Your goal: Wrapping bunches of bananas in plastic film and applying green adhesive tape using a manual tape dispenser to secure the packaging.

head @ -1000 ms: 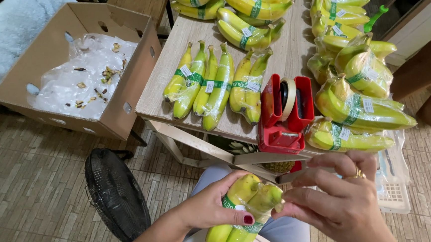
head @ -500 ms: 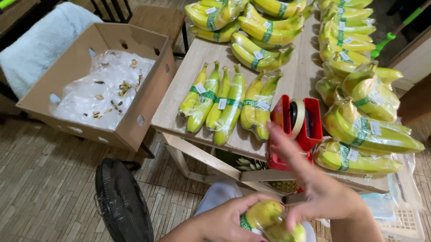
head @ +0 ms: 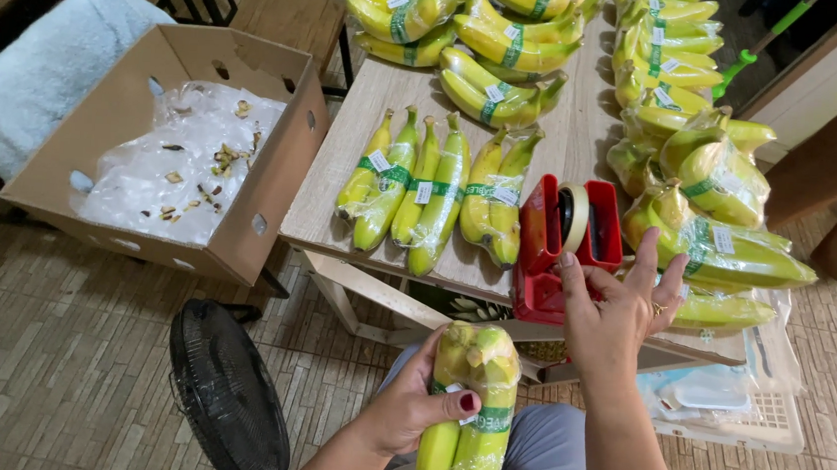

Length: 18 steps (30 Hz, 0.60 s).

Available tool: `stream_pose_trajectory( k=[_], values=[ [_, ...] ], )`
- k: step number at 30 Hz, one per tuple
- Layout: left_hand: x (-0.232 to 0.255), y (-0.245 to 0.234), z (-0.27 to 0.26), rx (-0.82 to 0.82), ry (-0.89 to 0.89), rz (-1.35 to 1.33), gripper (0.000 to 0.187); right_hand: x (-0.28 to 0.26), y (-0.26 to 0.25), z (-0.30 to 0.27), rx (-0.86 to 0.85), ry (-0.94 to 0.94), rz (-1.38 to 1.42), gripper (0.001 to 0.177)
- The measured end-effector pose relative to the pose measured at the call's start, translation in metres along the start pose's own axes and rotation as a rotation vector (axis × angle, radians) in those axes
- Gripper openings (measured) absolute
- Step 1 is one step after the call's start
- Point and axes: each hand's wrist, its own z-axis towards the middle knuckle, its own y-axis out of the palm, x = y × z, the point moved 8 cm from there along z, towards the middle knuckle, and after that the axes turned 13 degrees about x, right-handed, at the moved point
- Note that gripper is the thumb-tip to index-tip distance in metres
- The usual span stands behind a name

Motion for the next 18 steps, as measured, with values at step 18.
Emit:
stream_pose_trajectory(
  k=[18],
  values=[
    [0.043, 0.013, -0.008, -0.294, 0.313, 0.183, 0.074, 0.030, -0.038, -0.057, 0.084, -0.081, 0.146, 0.016]
  ],
)
